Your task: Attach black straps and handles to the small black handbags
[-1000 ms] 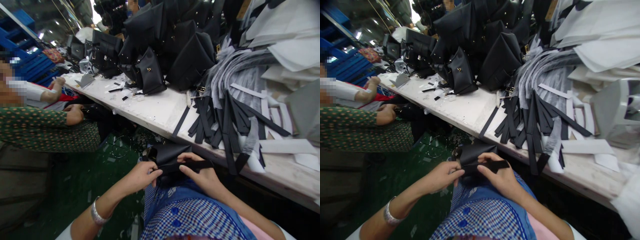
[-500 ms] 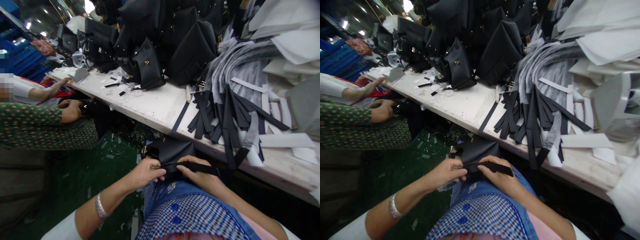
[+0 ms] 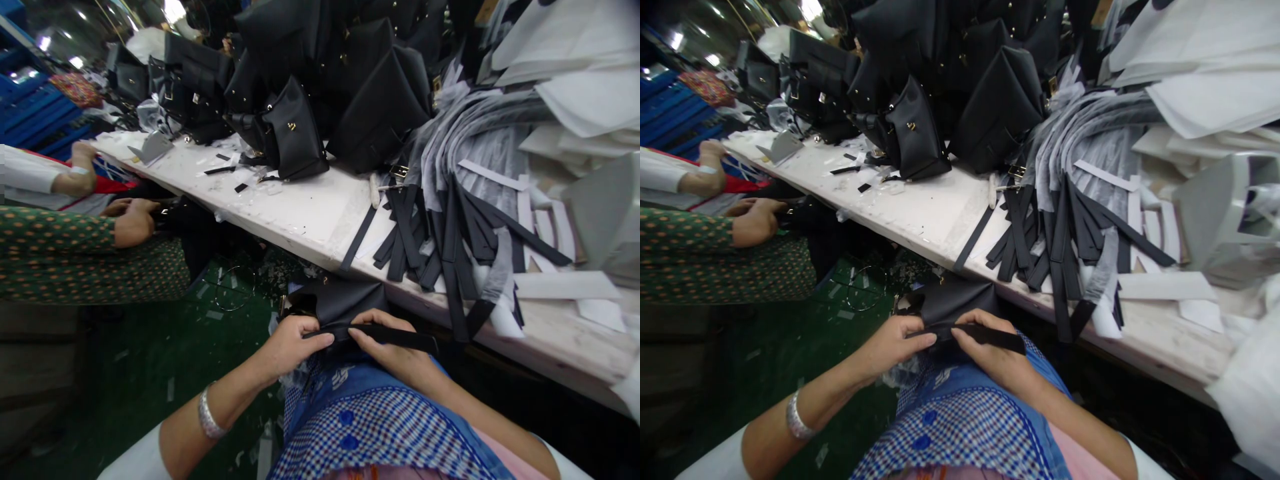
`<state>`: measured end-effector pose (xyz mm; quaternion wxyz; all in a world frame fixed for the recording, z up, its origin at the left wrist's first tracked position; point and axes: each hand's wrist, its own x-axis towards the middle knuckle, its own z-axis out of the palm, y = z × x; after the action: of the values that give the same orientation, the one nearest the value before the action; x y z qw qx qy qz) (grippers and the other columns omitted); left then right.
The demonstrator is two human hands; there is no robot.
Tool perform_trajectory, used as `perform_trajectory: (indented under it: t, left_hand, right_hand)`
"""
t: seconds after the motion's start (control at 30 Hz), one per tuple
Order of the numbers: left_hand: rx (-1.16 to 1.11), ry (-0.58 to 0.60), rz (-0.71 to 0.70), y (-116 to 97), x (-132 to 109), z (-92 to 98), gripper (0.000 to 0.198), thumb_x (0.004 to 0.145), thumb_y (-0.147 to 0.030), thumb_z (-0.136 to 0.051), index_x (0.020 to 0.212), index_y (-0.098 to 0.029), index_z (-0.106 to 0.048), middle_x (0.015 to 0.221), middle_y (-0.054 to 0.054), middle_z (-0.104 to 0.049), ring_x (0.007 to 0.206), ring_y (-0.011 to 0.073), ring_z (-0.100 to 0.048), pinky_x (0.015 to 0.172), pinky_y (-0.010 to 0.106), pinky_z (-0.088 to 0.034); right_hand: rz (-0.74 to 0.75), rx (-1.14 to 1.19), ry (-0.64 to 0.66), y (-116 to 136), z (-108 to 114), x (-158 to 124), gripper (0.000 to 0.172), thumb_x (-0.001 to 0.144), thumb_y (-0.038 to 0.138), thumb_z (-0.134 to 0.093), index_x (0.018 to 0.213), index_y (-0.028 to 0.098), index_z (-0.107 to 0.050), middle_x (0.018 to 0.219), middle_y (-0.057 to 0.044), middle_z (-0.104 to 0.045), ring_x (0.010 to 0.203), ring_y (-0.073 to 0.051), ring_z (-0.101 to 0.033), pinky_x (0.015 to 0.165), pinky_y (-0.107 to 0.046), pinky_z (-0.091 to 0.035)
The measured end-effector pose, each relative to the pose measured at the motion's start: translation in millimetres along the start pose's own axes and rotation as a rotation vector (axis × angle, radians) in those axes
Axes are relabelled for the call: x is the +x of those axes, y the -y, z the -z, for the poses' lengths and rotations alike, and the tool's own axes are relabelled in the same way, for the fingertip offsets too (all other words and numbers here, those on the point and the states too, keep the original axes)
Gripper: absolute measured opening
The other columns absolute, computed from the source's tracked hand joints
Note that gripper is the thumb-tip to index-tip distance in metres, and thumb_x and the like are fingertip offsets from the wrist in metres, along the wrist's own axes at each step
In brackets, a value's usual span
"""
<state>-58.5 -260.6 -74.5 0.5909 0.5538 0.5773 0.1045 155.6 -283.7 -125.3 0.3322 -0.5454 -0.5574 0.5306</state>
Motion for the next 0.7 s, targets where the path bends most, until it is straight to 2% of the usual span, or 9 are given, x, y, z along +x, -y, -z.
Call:
perform_trajectory:
  t: [0.1,0.17,0.33,0.4,0.5,0.6,0.67,0.7]
  left_hand:
    - [-0.004,0.000,0.041,0,0,1.4,0.035,0.077,-0.045,-0.066,0.079,-0.011,-0.070,0.060,-0.002,-0.052,0.053,0.0089,-0.039,0.048,0.020,-0.028]
    - [-0.041,-0.004,0.057,0,0,0.5,0.035,0.076,-0.046,-0.066,0.080,-0.011,-0.070,0.060,-0.003,-0.052,0.052,0.0083,-0.038,0.048,0.020,-0.029]
    - [-0.159,-0.045,0.011,8,4,-8.1,0.036,0.075,-0.046,-0.069,0.084,-0.011,-0.071,0.077,0.004,-0.068,0.069,0.0147,-0.056,0.064,0.024,-0.043]
    - [-0.201,-0.055,0.004,12,6,-11.7,0.039,0.075,-0.047,-0.069,0.086,-0.010,-0.071,0.084,0.007,-0.070,0.077,0.0186,-0.060,0.071,0.027,-0.045]
    - [-0.229,-0.048,0.016,14,9,-14.9,0.043,0.074,-0.049,-0.069,0.088,-0.009,-0.071,0.086,0.009,-0.071,0.080,0.0204,-0.061,0.073,0.029,-0.046]
    - [-0.222,-0.038,-0.006,13,10,-16.3,0.045,0.073,-0.052,-0.069,0.089,-0.009,-0.071,0.086,0.009,-0.071,0.079,0.0207,-0.061,0.072,0.028,-0.046]
    - [-0.195,-0.052,-0.017,15,11,-17.0,0.046,0.072,-0.054,-0.069,0.085,-0.010,-0.071,0.083,0.008,-0.070,0.078,0.0207,-0.060,0.070,0.027,-0.045]
    - [-0.179,-0.064,-0.023,17,12,-17.4,0.046,0.072,-0.055,-0.069,0.083,-0.010,-0.070,0.082,0.008,-0.070,0.077,0.0205,-0.060,0.069,0.027,-0.045]
  right_hand:
    - [0.000,0.008,0.003,1,0,1,0.018,0.080,0.039,-0.064,0.089,0.023,-0.066,0.075,0.001,-0.066,0.066,-0.016,-0.061,0.058,-0.024,-0.046]
    - [-0.001,0.014,0.005,2,1,3,0.017,0.080,0.037,-0.064,0.087,0.022,-0.065,0.073,0.001,-0.065,0.064,-0.015,-0.059,0.057,-0.024,-0.044]
    - [0.015,0.037,0.012,3,0,5,0.013,0.080,0.034,-0.064,0.084,0.021,-0.063,0.069,0.002,-0.060,0.063,-0.014,-0.055,0.055,-0.022,-0.041]
    - [0.018,0.067,0.026,3,-3,5,0.013,0.080,0.033,-0.064,0.083,0.020,-0.062,0.070,0.002,-0.060,0.064,-0.013,-0.054,0.056,-0.022,-0.041]
    - [0.024,0.120,0.076,2,-1,9,0.014,0.081,0.032,-0.063,0.082,0.018,-0.062,0.070,0.001,-0.060,0.064,-0.012,-0.055,0.056,-0.021,-0.041]
    - [-0.002,0.151,0.273,4,25,14,0.020,0.080,0.035,-0.064,0.091,0.018,-0.064,0.070,0.001,-0.064,0.065,-0.014,-0.059,0.059,-0.023,-0.046]
    - [0.016,0.047,0.415,10,56,17,0.027,0.077,0.035,-0.068,0.099,0.020,-0.068,0.083,-0.002,-0.070,0.077,-0.018,-0.064,0.069,-0.026,-0.050]
    - [0.039,-0.056,0.428,14,74,19,0.030,0.075,0.033,-0.068,0.103,0.021,-0.069,0.091,-0.003,-0.071,0.084,-0.020,-0.065,0.074,-0.028,-0.050]
